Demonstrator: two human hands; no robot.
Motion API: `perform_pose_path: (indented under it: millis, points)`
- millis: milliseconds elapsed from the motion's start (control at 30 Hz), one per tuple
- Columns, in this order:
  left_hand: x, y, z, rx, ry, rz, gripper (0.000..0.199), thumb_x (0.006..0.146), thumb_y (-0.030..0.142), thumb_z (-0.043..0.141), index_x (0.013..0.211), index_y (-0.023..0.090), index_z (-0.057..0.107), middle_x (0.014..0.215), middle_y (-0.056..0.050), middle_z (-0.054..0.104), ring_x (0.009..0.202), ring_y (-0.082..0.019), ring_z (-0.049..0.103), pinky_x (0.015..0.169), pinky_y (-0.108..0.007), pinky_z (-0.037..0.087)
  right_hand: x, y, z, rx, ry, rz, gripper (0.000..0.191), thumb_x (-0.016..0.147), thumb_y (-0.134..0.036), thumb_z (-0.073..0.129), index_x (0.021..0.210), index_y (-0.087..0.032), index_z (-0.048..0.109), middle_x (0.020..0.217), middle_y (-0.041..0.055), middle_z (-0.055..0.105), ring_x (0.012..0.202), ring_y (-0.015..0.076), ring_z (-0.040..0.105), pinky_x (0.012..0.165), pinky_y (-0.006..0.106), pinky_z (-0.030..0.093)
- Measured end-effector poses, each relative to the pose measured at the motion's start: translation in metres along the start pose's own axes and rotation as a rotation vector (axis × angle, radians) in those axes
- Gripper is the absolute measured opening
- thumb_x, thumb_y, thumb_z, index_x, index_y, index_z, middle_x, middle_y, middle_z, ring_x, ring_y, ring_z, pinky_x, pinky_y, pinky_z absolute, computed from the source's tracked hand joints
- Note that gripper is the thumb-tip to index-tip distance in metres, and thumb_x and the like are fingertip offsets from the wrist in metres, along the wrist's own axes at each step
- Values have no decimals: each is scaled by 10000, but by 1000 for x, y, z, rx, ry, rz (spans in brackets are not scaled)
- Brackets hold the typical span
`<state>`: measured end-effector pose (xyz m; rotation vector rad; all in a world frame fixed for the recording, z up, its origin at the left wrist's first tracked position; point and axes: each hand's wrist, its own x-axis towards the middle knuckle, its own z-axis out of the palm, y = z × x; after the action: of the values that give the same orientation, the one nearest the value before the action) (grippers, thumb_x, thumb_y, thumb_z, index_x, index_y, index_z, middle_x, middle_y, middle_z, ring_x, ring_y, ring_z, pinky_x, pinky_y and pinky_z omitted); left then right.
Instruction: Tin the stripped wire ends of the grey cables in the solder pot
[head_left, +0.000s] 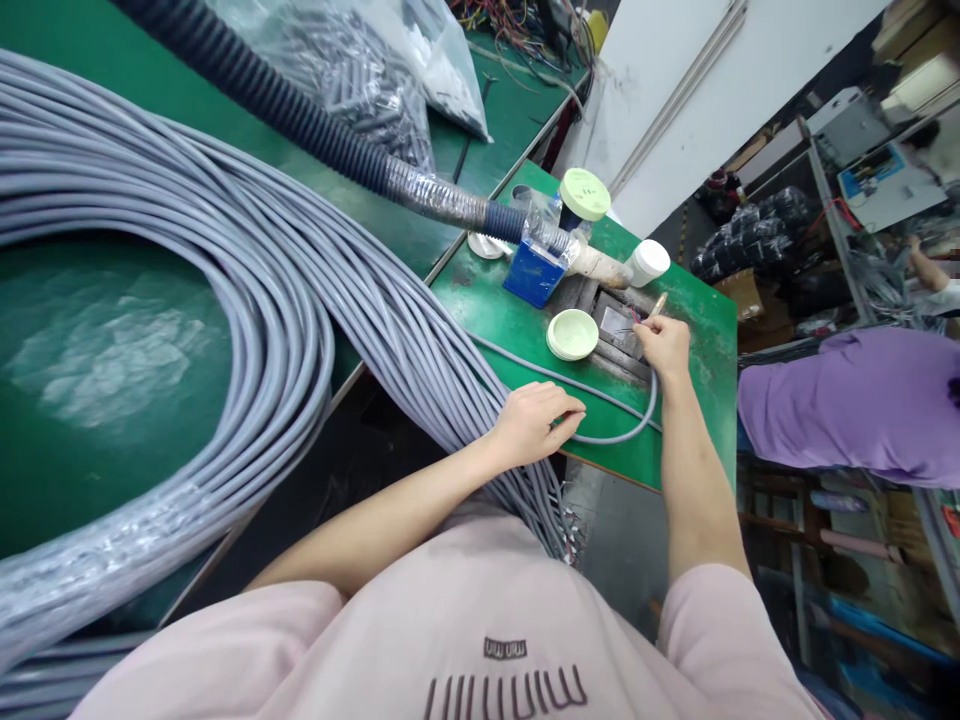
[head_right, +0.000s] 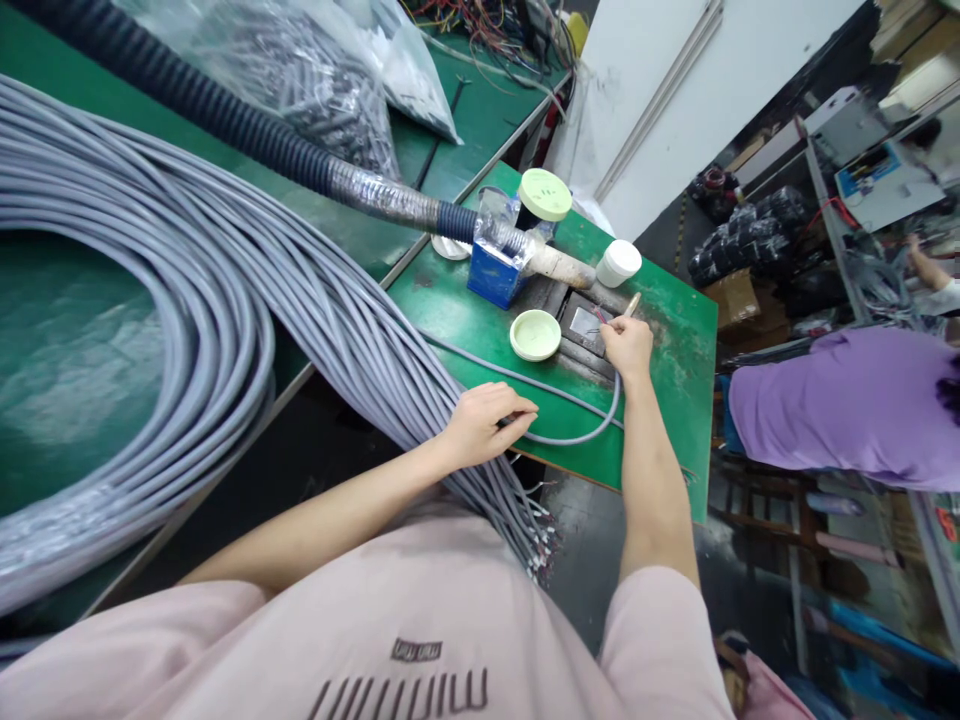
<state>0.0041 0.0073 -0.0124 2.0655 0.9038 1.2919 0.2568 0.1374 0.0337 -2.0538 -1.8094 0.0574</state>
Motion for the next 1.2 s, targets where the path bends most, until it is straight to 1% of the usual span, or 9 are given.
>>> perform_pose_path:
  millis: [100, 233, 300, 367, 467, 567, 733, 900, 1200]
  points:
    - [-1, -1, 1, -13, 9, 9, 178, 906, 267, 526, 890, 174, 677, 729, -34, 680, 670, -138, 581, 684, -282, 425, -30, -20, -26, 196, 78, -82, 216, 732, -325, 619, 662, -145, 714, 532, -10, 564, 525, 131, 507, 545, 257, 372]
    - [-1, -2, 0, -55, 15, 0, 171, 898, 266, 545, 903, 176, 690, 714, -32, 673, 673, -137, 583, 693, -286, 436, -82, -51, -62, 402, 173, -150, 159, 768, -306, 655, 679, -177, 685, 604, -28, 567, 573, 122, 504, 579, 258, 384]
    - [0, 0, 0, -137, 37, -27, 165, 887, 279, 569, 895, 182, 704, 696, -27, 666, 663, -136, 577, 691, -291, 441, -105, -62, -74, 480, 204, -139, 150, 774, -308, 672, 677, -193, 673, 613, -32, 552, 584, 125, 493, 586, 266, 387]
    - [4, 5, 1, -300, 88, -114, 157, 862, 299, 614, 870, 185, 721, 716, -31, 678, 669, -134, 581, 688, -291, 451, -124, -69, -81, 552, 223, -115, 144, 773, -313, 688, 680, -204, 668, 616, -33, 540, 590, 130, 486, 584, 273, 390]
    - [12, 21, 9, -681, 122, -367, 183, 791, 336, 704, 881, 181, 741, 806, -42, 711, 727, -141, 617, 688, -280, 467, -145, -76, -83, 631, 238, -90, 134, 772, -316, 701, 694, -212, 670, 629, -30, 536, 597, 134, 487, 582, 280, 398]
    - [19, 42, 23, -1074, 45, -604, 301, 702, 338, 784, 955, 182, 740, 854, -44, 730, 790, -156, 646, 667, -256, 469, -158, -80, -82, 665, 246, -70, 130, 780, -324, 692, 709, -216, 674, 643, -23, 544, 608, 139, 499, 583, 284, 408]
    - [28, 67, 39, -1456, 32, -779, 304, 631, 288, 829, 892, 166, 735, 833, -32, 721, 752, -123, 644, 573, -191, 442, -172, -83, -80, 697, 265, -51, 127, 792, -298, 673, 695, -216, 672, 629, -27, 549, 599, 135, 490, 591, 284, 406]
    - [31, 77, 41, -1554, 72, -834, 266, 634, 266, 821, 860, 168, 717, 772, 8, 678, 700, -82, 616, 552, -164, 436, -178, -81, -78, 734, 272, -45, 110, 797, -288, 676, 715, -217, 691, 638, -26, 573, 604, 134, 508, 602, 282, 413]
    - [33, 80, 39, -1572, 139, -869, 233, 686, 297, 777, 850, 177, 663, 795, 13, 648, 731, -89, 595, 607, -193, 439, -180, -79, -71, 810, 220, 0, 113, 787, -335, 689, 808, -229, 723, 728, -2, 670, 658, 164, 602, 643, 301, 489]
